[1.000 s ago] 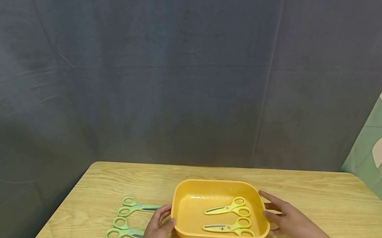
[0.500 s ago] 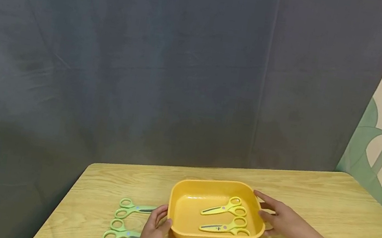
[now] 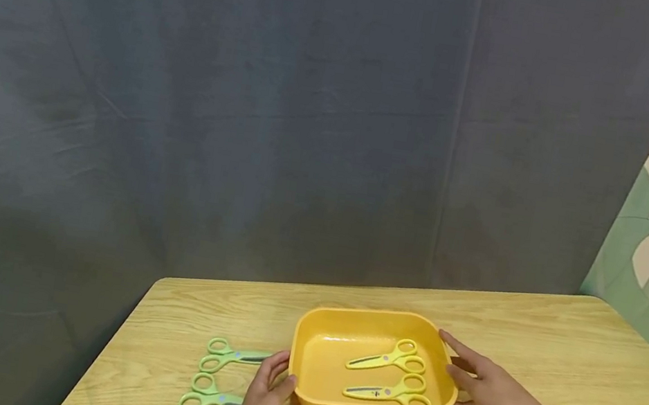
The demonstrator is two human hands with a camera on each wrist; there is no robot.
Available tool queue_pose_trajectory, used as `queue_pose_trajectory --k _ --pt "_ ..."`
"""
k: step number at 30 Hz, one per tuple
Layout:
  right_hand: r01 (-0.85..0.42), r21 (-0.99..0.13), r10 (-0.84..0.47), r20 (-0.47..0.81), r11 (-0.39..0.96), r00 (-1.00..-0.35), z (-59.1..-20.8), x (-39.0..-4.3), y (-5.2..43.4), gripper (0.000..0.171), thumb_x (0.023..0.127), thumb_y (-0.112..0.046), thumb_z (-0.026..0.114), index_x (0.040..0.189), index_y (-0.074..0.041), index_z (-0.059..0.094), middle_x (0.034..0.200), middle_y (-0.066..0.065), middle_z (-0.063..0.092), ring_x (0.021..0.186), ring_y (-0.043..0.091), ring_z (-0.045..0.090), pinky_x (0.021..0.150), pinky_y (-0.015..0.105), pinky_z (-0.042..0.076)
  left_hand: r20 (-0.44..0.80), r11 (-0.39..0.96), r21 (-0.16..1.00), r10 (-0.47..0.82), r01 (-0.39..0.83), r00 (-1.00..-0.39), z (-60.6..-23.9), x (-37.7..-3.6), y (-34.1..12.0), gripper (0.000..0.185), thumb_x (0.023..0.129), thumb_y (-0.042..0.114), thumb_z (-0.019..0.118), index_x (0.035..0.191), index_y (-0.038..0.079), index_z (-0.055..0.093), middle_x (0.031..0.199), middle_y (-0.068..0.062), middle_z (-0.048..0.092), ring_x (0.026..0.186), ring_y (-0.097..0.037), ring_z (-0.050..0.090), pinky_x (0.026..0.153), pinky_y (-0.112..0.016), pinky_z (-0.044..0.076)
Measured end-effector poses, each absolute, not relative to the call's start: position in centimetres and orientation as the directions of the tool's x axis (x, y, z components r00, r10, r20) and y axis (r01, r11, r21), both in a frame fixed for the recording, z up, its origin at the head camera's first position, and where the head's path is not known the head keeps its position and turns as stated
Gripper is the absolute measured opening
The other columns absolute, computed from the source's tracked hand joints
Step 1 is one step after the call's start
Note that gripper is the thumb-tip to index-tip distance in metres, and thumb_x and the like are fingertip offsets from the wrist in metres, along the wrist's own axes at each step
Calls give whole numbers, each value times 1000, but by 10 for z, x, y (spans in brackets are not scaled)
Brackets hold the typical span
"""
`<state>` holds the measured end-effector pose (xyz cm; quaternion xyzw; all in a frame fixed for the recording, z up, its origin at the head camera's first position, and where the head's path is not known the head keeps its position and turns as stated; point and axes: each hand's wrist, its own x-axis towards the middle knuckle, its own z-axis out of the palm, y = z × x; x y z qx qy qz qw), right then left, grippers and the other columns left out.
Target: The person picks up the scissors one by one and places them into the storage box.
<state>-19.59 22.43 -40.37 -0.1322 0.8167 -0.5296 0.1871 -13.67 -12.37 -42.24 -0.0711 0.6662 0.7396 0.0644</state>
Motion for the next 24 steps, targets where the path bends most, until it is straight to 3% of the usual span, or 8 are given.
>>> queue_pose_trajectory --k 5,11,15,24 --pt "-13 -934 -470 -169 358 -866 -403 -196 227 74 105 -22 50 160 -5 4 151 49 10 122 42 59 81 41 61 -188 -71 980 13 -188 -982 -422 -137 -125 53 106 9 43 153 0 20 159 -30 16 129 -49 49 81 -44 62" --pt "-3 -928 -450 -178 373 -875 -404 -197 225 75 104 -23 53 160 -8 6 152 48 9 128 50 52 82 42 61 -188 68 979 -29 -190 -982 -419 -140 -129 55 104 15 48 151 -2 26 156 -31 24 127 -50 48 78 -40 61" --pt "2 -928 -445 -180 372 -877 -405 -198 222 75 103 -24 53 160 -8 7 153 47 10 130 52 49 83 44 61 -168 154 973 -57 -175 -984 -409 -140 -140 57 104 24 49 150 -2 27 154 -30 30 127 -49 47 82 -45 58" --pt "0 -923 -432 -180 385 -884 -404 -199 219 75 103 -24 54 161 -10 8 151 49 11 125 45 56 83 45 61 -93 221 968 -133 -121 -987 -366 -136 -182 41 104 34 49 138 12 50 142 -11 48 116 -24 58 88 -42 53"
